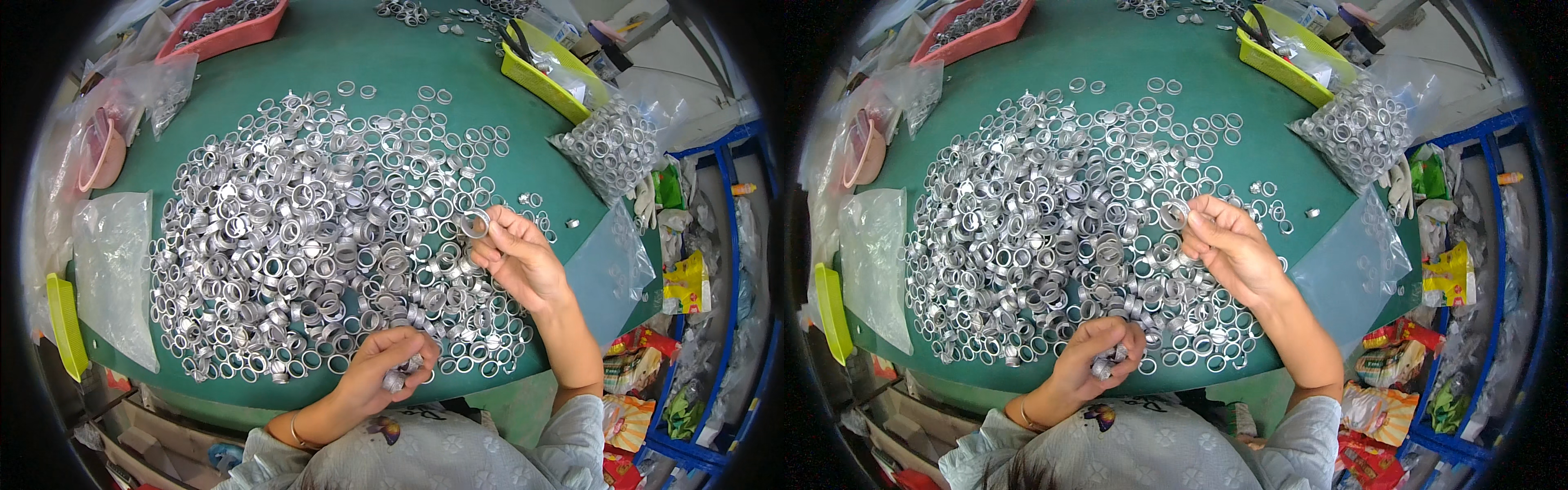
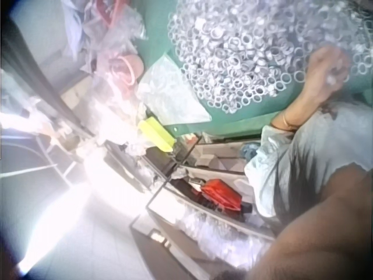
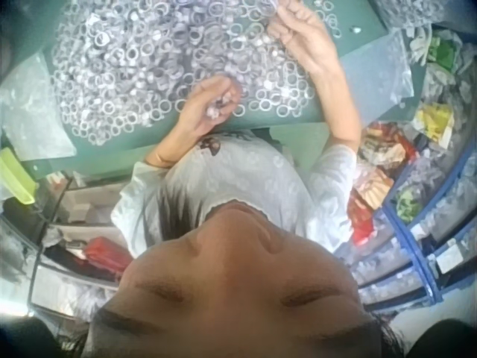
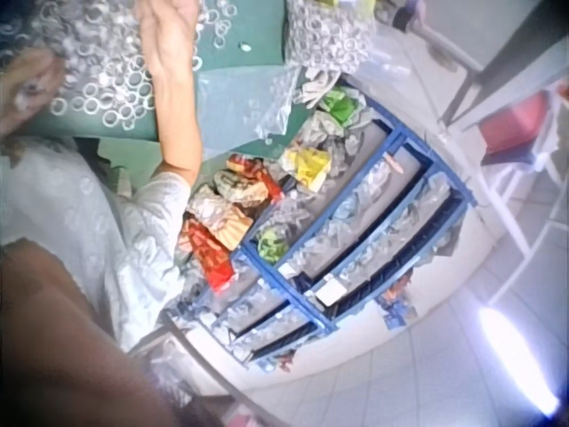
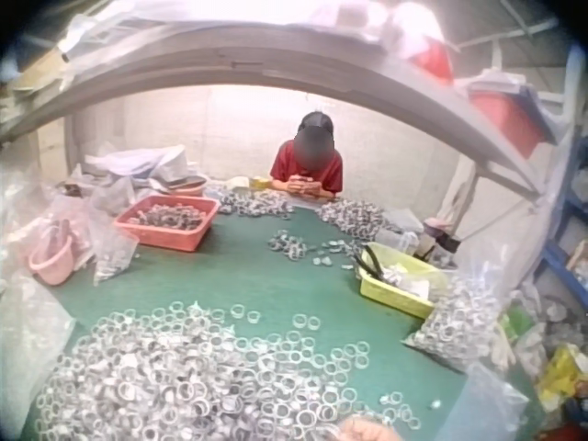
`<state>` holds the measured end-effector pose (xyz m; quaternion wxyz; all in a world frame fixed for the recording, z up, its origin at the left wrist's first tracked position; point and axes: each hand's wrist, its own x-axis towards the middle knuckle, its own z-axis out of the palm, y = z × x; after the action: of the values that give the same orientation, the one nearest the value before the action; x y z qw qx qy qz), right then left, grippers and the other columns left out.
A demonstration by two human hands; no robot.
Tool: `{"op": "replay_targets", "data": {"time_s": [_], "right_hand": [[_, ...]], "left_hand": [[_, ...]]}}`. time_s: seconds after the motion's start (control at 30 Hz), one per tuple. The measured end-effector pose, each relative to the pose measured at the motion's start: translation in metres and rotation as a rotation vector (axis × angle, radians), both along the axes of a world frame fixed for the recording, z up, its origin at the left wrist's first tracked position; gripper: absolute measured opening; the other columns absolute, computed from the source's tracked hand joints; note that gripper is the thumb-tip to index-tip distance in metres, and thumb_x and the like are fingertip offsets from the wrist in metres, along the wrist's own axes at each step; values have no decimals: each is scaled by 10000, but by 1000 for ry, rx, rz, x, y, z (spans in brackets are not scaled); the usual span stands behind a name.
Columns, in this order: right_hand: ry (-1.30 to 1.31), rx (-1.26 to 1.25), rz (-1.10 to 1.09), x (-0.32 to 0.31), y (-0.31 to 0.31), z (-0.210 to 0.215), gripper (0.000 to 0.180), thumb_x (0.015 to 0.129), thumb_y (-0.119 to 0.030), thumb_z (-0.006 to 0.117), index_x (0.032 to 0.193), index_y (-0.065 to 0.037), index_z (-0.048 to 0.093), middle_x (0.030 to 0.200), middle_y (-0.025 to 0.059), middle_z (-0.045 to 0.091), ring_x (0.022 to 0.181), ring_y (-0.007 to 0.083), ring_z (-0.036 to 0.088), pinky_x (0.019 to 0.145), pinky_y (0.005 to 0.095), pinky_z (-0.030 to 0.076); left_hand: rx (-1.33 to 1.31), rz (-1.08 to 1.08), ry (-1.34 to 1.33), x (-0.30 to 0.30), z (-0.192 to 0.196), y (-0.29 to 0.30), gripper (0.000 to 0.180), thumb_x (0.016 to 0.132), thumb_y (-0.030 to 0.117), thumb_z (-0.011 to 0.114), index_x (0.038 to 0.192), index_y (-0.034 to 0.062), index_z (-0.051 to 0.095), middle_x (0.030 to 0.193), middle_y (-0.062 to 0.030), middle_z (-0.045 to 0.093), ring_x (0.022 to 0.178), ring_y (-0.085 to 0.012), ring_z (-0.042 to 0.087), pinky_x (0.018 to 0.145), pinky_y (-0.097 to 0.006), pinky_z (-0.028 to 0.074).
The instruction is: The person sorts metal rings from a large pile on a table by hand and places them into a plastic bag, occasionally picking up several at once.
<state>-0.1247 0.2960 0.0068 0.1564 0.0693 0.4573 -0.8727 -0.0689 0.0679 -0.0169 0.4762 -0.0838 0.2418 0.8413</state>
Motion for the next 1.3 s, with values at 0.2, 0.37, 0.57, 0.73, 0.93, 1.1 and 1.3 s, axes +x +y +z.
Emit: {"op": "replay_targets", "data": {"time_s": [0.2, 0.37, 0.57, 0.73, 0.93, 1.1, 1.3], "right_hand": [[62, 20, -9, 9, -2, 0, 109, 898, -127, 548, 965, -42, 538, 801, -20, 494, 670, 75, 415, 660, 237, 369], [215, 362, -36, 12, -6, -3, 99, 869, -79, 586, 956, -38, 563, 861, -22, 527, 739, 70, 462, 678, 233, 393], [602, 1236, 109, 5, -12, 7, 129, 784, -45, 624, 911, -44, 604, 736, 26, 483, 702, 116, 471, 631, 255, 384], [548, 1239, 33, -18, -44, 7, 179, 756, -50, 640, 932, -56, 608, 693, 62, 456, 602, 171, 451, 560, 291, 386], [869, 1337, 28, -55, -67, -24, 158, 747, -110, 674, 856, -37, 588, 770, 111, 534, 724, 284, 546, 628, 368, 443], [309, 321, -65, -46, -43, -1, 126, 825, -138, 577, 770, -32, 538, 881, 60, 522, 665, 111, 444, 569, 238, 367], [-82, -165, -14, -40, -41, 0, 185, 866, -215, 457, 866, -43, 524, 637, 35, 431, 498, 101, 361, 393, 215, 282]], "left_hand": [[-12, 13, -3, -1, -1, 0, 256, 919, 235, 489, 809, 15, 560, 775, -113, 501, 517, -103, 416, 342, -184, 269], [-28, 29, -25, 0, -2, 0, 253, 916, 234, 493, 809, 14, 559, 769, -107, 494, 516, -103, 414, 343, -184, 271], [-16, 40, -29, 0, -2, -2, 256, 921, 228, 485, 817, 8, 563, 781, -105, 496, 516, -101, 413, 349, -183, 272], [-6, 30, -36, 1, 0, -3, 258, 923, 224, 481, 817, 4, 565, 813, -103, 505, 520, -99, 416, 351, -187, 266], [-8, 19, -32, -1, 2, -2, 251, 920, 219, 486, 816, 6, 568, 821, -95, 511, 524, -98, 411, 352, -186, 266], [17, 30, -15, 1, 2, -4, 247, 922, 213, 485, 816, 6, 567, 833, -91, 520, 528, -96, 418, 350, -185, 267], [75, 22, 22, 2, -1, -6, 237, 929, 236, 496, 868, 25, 588, 793, -45, 550, 584, -63, 468, 372, -176, 309]]}}
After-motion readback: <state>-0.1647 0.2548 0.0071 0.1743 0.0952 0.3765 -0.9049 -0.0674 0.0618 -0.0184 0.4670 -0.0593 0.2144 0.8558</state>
